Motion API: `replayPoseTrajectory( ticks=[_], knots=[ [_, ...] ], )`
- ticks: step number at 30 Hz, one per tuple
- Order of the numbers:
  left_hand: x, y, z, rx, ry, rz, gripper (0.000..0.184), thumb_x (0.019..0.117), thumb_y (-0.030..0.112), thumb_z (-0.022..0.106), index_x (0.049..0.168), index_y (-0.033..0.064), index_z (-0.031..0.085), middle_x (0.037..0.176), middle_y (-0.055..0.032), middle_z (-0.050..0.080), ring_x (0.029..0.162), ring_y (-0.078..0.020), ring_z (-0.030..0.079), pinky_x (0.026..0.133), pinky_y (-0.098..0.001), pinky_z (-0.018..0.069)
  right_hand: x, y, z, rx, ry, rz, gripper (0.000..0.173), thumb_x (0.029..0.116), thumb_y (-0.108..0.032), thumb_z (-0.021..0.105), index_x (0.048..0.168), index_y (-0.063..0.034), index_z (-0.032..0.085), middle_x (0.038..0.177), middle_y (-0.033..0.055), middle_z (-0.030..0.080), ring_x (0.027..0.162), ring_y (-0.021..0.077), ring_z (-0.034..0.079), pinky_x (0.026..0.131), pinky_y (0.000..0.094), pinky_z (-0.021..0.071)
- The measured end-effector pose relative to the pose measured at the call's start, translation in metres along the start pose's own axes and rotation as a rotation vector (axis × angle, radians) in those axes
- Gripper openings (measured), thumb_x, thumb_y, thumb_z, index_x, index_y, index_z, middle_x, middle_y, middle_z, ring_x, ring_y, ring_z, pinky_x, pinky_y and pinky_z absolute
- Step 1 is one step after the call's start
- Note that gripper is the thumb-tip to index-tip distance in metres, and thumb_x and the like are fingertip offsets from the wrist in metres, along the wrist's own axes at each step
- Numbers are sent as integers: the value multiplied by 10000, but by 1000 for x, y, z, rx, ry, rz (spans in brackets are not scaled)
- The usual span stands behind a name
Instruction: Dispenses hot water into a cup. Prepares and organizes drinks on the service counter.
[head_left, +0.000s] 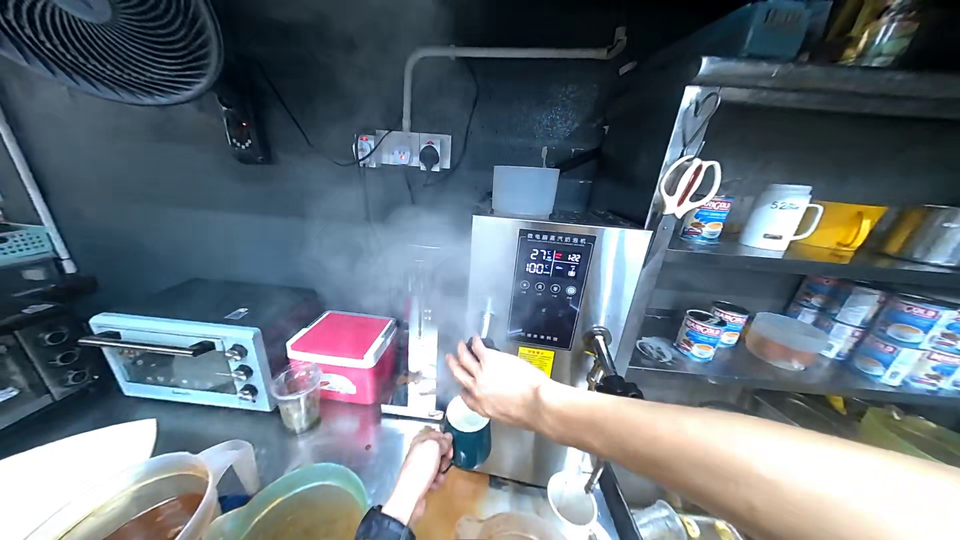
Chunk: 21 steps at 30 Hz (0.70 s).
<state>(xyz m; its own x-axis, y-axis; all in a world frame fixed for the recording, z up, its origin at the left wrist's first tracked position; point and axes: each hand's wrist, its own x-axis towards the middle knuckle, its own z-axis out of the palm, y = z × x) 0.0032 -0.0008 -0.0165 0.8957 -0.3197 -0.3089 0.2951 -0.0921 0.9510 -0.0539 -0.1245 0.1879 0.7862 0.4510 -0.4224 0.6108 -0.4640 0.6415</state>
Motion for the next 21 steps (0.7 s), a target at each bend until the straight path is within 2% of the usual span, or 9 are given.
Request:
replayPoseTrajectory(
  ticks=[3, 7, 10, 12, 15, 16, 17, 19, 21],
  knots=[
    [0, 0, 0, 13, 1, -2, 270, 1074, 166, 459, 848, 78, 578, 600, 11, 490, 458, -83, 431, 436, -216, 371, 3, 5, 3, 16, -37, 46, 378, 1045, 83, 358, 1387, 114, 516, 1639, 298, 246, 1523, 505, 213, 1200, 640, 248],
    [0, -2, -1, 31, 0, -12, 252, 1070, 168, 460, 872, 74, 584, 606, 9, 488, 463, -85, 427, 441, -220, 367, 7, 4, 3, 56, -31, 68, 365, 1039, 91, 357, 1367, 142, 509, 1627, 303, 255, 1507, 513, 230, 1187, 636, 269],
    [0, -5, -3, 28, 1, 2, 254, 1073, 155, 452, 862, 76, 570, 600, 14, 480, 458, -78, 416, 437, -210, 359, 8, 2, -1, 21, 72, 38, 342, 1040, 64, 385, 1333, 119, 550, 1550, 337, 365, 1435, 507, 360, 1164, 618, 297],
    [0, -7, -3, 32, 4, 5, 255, 1078, 164, 453, 874, 75, 576, 611, 15, 486, 464, -76, 422, 438, -210, 358, 8, 6, -3, -1, 124, -11, 352, 1047, 18, 427, 1374, 71, 550, 1570, 327, 358, 1467, 501, 334, 1210, 646, 216],
    [-1, -6, -6, 77, -2, -14, 248, 1075, 171, 454, 893, 76, 594, 618, 16, 492, 480, -81, 437, 459, -223, 373, 14, 16, -4, 32, 15, -45, 358, 1035, 5, 470, 1369, 45, 593, 1637, 275, 297, 1526, 485, 229, 1235, 645, 134],
    [-1, -5, -5, 83, -4, -17, 246, 1073, 168, 454, 890, 79, 593, 616, 16, 490, 480, -82, 438, 458, -224, 374, 16, 19, -3, 57, -24, -28, 346, 1036, 15, 460, 1346, 59, 607, 1641, 257, 299, 1528, 480, 225, 1229, 633, 168],
    [-1, -5, -5, 81, -5, -17, 247, 1071, 163, 455, 881, 79, 590, 611, 16, 484, 476, -83, 433, 453, -224, 370, 17, 22, -1, 80, -41, -10, 336, 1043, 26, 437, 1330, 71, 606, 1621, 254, 327, 1500, 485, 271, 1186, 621, 268],
    [-1, -6, -5, 69, -5, -14, 253, 1073, 159, 451, 877, 77, 588, 610, 18, 486, 474, -80, 436, 450, -220, 372, 20, 25, 7, 113, 43, 38, 323, 1052, 42, 381, 1306, 114, 567, 1448, 319, 449, 1291, 512, 475, 995, 592, 456],
    [-3, -6, -6, 60, -4, -16, 252, 1076, 157, 452, 884, 73, 592, 619, 15, 495, 484, -81, 443, 459, -221, 378, 23, 14, 16, 191, 115, 214, 350, 1056, 60, 321, 1373, 166, 428, 1343, 416, 438, 1141, 567, 550, 863, 615, 520]
  ],
)
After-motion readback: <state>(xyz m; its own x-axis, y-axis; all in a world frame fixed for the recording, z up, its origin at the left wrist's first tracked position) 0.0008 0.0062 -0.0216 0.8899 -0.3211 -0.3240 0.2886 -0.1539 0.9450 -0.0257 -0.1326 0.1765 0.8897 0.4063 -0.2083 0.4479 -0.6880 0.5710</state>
